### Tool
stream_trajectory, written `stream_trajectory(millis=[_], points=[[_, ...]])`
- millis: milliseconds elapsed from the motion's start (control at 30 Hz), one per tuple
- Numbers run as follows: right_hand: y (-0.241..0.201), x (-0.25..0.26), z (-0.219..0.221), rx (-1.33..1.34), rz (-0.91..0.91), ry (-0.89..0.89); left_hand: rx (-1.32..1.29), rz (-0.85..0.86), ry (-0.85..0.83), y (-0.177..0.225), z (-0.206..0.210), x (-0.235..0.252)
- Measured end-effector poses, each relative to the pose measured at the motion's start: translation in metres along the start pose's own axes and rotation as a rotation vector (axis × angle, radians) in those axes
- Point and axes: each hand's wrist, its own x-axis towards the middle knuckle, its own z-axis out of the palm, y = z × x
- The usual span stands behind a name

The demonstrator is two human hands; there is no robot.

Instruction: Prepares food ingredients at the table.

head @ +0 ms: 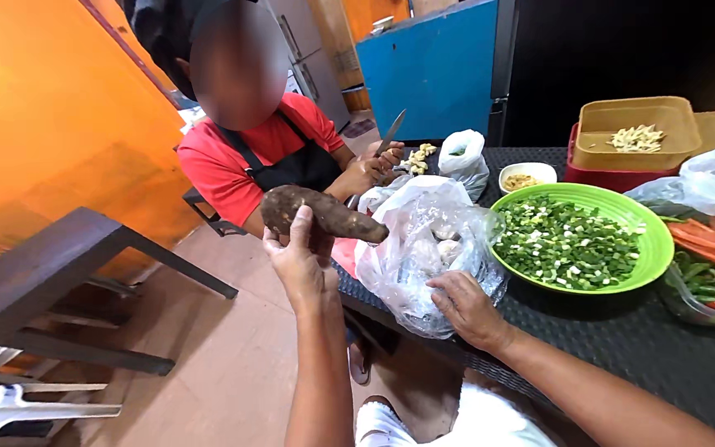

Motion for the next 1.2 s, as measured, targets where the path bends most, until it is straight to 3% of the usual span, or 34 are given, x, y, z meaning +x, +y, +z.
stream_trajectory(millis=[633,767,900,1033,1200], points=[[0.001,-0.002,-0.002,0.015,0.013,-0.004,0.07,-0.069,0.005,-0.016,-0.016,-0.016],[-0.002,0.001,-0.008,0.098,0.057,0.014,0.134,-0.057,-0.173,-0.014,-0.017,-0.026],[-0.015,0.008,-0.028,0.407,0.257,0.052,0.226,-0.077,-0.34,-0.015,-0.015,-0.049],[-0.046,0.02,-0.051,0.704,0.328,-0.022,0.375,-0.062,-0.526,-0.022,-0.018,-0.069],[-0.077,0.015,-0.072,0.734,0.421,-0.112,0.419,0.009,-0.776,-0.022,-0.008,-0.095]])
